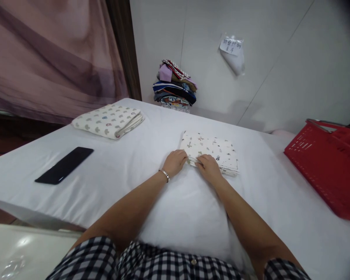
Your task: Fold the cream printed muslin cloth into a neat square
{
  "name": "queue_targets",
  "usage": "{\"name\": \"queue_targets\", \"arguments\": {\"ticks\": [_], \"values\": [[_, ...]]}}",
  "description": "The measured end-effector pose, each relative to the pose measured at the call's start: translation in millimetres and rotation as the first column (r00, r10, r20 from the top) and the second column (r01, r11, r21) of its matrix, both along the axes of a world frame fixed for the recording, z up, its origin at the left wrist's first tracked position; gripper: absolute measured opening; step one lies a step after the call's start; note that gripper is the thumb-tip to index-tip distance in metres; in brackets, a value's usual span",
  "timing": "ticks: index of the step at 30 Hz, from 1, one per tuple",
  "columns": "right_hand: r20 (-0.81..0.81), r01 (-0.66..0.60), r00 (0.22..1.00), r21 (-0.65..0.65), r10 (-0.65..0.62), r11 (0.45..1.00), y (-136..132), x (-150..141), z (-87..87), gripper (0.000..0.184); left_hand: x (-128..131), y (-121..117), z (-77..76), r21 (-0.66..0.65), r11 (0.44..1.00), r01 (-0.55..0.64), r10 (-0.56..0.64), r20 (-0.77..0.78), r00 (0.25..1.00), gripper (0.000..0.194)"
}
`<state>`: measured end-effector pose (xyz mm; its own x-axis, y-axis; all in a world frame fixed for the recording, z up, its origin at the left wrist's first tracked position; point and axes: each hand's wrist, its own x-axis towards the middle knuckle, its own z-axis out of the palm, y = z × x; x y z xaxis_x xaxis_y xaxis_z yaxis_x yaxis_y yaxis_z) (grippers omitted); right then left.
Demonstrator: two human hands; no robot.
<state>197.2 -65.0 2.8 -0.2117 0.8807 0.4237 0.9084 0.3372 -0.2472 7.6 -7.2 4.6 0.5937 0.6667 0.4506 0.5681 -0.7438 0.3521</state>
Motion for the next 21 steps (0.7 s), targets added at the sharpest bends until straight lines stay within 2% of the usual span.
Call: {"name": "queue_targets", "arguments": {"ticks": [6, 9, 12, 17, 21], "values": [[0.046, 0.021, 0.999, 0.024, -0.022, 0.999, 1, -1, -1.2, 0.02, 1, 0, 2.3, -0.011, 1.0, -0.002, 0.002, -0.016, 1.0, 0.014], [0.057, 0.036, 0.998, 0.036, -0.038, 0.999, 0, -1, -2.0, 0.022, -1, 1, 0.6, -0.013, 1.0, 0.0, 0.0, 0.021, 1.0, 0.003], [0.061, 0.043, 0.997, 0.042, -0.046, 0.998, 0, -1, -2.5, 0.021, -7, 2, -0.6, -0.038, 0.999, -0.038, 0.04, 0.047, 0.998, 0.013], [0.052, 0.028, 0.998, 0.044, -0.03, 0.999, -1, -1, -3.2, 0.019, -24, 2, 1.4, -0.158, 0.979, -0.126, 0.14, 0.082, 0.987, 0.023], [0.038, 0.013, 0.999, 0.035, -0.014, 0.999, -1, -1, -3.2, 0.02, -34, 3, 2.7, -0.337, 0.924, -0.181, 0.219, 0.079, 0.972, 0.019]]}}
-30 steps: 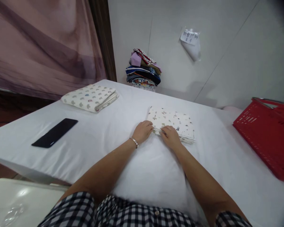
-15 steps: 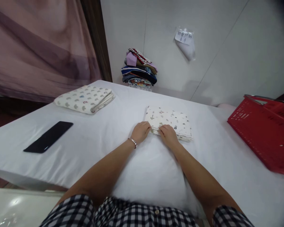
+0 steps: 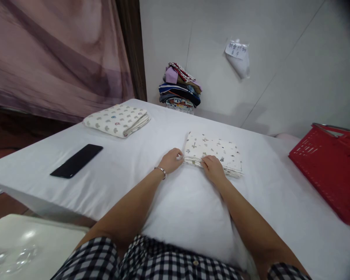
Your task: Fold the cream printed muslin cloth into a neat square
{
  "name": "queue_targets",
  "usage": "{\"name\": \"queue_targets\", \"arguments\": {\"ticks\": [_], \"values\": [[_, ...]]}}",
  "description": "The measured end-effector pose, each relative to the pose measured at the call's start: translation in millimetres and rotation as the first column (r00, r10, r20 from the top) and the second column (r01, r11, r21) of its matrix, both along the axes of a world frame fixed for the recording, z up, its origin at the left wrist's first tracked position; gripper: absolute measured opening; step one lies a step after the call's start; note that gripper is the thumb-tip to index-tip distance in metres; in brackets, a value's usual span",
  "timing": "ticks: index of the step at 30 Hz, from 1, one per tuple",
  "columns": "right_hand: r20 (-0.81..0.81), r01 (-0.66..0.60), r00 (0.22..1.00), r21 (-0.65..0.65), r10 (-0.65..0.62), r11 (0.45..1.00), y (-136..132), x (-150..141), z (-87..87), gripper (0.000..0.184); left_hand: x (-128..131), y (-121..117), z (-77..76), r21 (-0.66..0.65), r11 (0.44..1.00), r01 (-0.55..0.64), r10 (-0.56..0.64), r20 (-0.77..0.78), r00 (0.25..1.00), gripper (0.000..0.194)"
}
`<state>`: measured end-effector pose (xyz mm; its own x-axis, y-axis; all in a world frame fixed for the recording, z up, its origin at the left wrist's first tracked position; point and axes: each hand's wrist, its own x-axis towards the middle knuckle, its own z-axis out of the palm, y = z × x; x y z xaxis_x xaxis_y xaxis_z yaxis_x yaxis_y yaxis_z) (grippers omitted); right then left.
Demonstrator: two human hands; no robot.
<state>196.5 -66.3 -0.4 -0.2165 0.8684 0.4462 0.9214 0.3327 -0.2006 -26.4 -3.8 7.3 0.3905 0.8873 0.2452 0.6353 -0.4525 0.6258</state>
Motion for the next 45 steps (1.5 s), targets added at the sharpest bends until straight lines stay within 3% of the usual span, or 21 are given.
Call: {"name": "queue_targets", "arguments": {"ticks": [5, 12, 19, 26, 33, 45], "values": [[-0.033, 0.005, 0.999, -0.018, -0.006, 1.0, -3, -2, 4.0, 0.019, -3, 6, -6.7, -0.143, 0.986, 0.091, -0.077, 0.1, 0.992, 0.018], [-0.059, -0.019, 0.998, -0.009, 0.018, 1.0, 0, -25, 13.1, 0.022, -1, 4, -8.4, -0.148, 0.987, 0.065, -0.041, 0.163, 0.986, 0.021], [-0.013, -0.03, 0.999, -0.009, 0.03, 1.0, 11, -40, 10.5, 0.022, 3, 0, -1.5, -0.031, 0.999, 0.019, -0.019, 0.012, 1.0, 0.019], [0.0, -0.016, 1.0, -0.015, 0.016, 1.0, 14, -43, 10.7, 0.022, 4, 1, -2.8, 0.067, 0.996, 0.055, -0.049, -0.087, 0.995, 0.026], [0.024, -0.013, 1.0, -0.02, 0.014, 1.0, 15, -45, 7.9, 0.023, 10, -3, -0.7, 0.163, 0.986, 0.044, -0.004, -0.243, 0.97, 0.023], [0.018, 0.005, 1.0, -0.01, -0.005, 1.0, 15, -45, 0.3, 0.024, 22, -13, 9.5, 0.204, 0.978, -0.029, 0.1, -0.35, 0.931, 0.019]]}}
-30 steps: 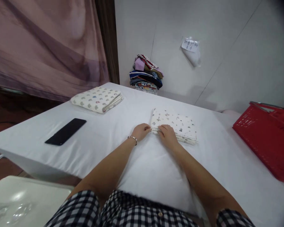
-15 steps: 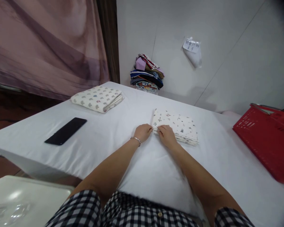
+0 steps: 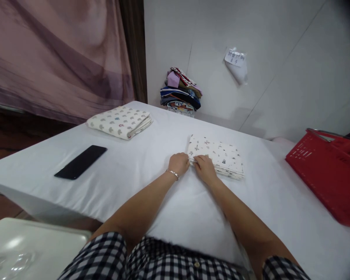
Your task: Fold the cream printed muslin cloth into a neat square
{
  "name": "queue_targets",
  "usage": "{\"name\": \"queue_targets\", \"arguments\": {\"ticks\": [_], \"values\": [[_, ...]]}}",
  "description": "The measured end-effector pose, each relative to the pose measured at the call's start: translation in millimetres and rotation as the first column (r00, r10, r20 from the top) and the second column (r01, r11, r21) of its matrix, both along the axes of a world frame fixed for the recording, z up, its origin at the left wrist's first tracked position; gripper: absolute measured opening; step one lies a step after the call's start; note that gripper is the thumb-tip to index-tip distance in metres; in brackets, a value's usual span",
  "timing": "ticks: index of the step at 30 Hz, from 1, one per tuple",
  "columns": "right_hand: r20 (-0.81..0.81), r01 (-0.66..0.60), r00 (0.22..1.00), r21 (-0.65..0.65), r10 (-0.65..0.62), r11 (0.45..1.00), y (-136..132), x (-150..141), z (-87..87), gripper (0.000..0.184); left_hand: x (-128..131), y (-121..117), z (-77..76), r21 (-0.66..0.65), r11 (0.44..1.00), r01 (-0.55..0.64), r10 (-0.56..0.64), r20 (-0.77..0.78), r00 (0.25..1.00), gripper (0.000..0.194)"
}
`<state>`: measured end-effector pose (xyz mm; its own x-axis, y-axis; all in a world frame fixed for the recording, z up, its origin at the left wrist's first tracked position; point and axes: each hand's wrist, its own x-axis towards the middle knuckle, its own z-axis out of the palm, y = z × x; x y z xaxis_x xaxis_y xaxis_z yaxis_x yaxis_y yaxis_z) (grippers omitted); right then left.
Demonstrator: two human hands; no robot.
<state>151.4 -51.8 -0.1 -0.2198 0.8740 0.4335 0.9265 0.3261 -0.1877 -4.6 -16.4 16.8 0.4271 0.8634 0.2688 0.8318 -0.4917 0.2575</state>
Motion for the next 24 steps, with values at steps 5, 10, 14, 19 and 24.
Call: {"name": "queue_targets", "arguments": {"ticks": [5, 10, 14, 19, 24], "values": [[-0.011, -0.008, 1.0, 0.024, 0.009, 1.0, -3, -2, -2.2, 0.025, -1, -8, 3.9, 0.013, 1.0, -0.017, 0.018, -0.048, 0.999, 0.021], [-0.007, -0.024, 1.0, 0.038, 0.024, 0.999, -3, -6, 0.4, 0.025, -3, -6, 2.2, -0.023, 0.999, -0.032, 0.031, -0.046, 0.998, 0.022], [0.007, -0.027, 1.0, 0.023, 0.027, 0.999, 3, -9, 2.3, 0.023, -4, -4, 1.4, -0.015, 1.0, -0.021, 0.02, -0.017, 1.0, 0.021], [0.038, 0.023, 0.999, 0.009, -0.023, 1.0, 13, -14, 4.5, 0.02, -3, -1, 2.4, -0.033, 0.999, -0.019, 0.019, -0.005, 1.0, 0.023], [0.061, 0.051, 0.997, 0.005, -0.051, 0.999, 16, -17, 4.6, 0.019, -3, 1, -0.8, -0.049, 0.998, -0.03, 0.031, 0.023, 0.999, 0.022]]}}
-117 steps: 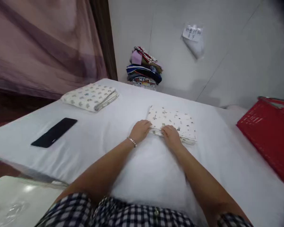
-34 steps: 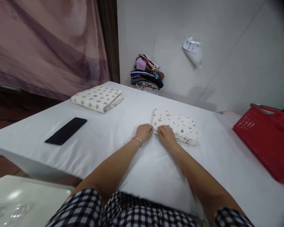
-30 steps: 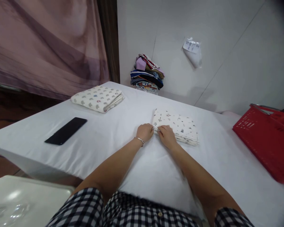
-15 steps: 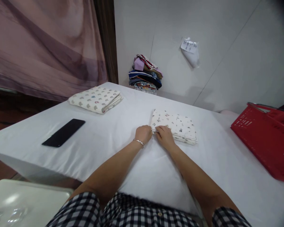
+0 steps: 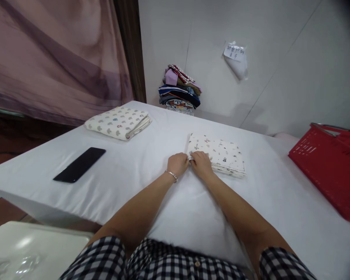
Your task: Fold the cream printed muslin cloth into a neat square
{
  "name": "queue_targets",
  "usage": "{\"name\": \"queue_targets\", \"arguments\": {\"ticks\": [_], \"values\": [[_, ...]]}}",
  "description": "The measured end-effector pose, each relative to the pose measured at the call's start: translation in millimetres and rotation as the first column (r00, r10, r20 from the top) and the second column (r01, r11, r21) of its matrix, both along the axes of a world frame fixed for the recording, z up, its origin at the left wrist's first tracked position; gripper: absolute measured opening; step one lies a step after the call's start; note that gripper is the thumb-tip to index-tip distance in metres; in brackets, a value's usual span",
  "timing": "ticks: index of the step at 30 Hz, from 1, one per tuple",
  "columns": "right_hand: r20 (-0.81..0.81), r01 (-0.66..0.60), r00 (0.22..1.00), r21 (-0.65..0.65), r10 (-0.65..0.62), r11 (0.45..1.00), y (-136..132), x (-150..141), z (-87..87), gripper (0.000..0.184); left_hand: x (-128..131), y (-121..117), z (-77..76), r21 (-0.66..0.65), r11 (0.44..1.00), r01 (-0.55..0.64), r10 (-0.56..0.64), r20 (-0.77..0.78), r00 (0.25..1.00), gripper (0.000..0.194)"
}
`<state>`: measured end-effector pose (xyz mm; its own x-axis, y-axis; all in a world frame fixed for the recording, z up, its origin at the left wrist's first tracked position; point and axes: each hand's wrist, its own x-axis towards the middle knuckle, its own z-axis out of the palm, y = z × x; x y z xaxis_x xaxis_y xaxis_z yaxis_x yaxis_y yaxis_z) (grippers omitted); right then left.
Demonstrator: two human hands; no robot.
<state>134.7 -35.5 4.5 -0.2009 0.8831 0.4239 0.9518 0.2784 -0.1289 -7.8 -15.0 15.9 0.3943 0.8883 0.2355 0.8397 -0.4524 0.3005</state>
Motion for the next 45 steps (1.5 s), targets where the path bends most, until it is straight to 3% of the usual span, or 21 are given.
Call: {"name": "queue_targets", "arguments": {"ticks": [8, 16, 30, 45], "values": [[-0.04, -0.047, 0.998, 0.074, 0.05, 0.996, -3, 2, -2.9, 0.022, -2, 1, -3.9, -0.043, 0.998, -0.04, 0.042, 0.062, 0.997, 0.021], [-0.144, -0.068, 0.985, 0.2, 0.098, 0.977, -25, 15, -4.4, 0.013, -2, 4, -3.3, -0.124, 0.992, -0.031, 0.052, 0.174, 0.983, 0.022], [-0.019, -0.006, 1.0, 0.09, 0.008, 0.996, -25, 11, -4.9, 0.025, -3, 1, -0.9, -0.145, 0.989, 0.033, 0.008, 0.269, 0.963, 0.018], [-0.048, 0.091, 0.994, -0.053, -0.094, 0.994, -9, -5, 0.9, 0.022, -1, 9, -10.9, -0.083, 0.992, 0.092, -0.066, 0.279, 0.958, 0.019]]}}
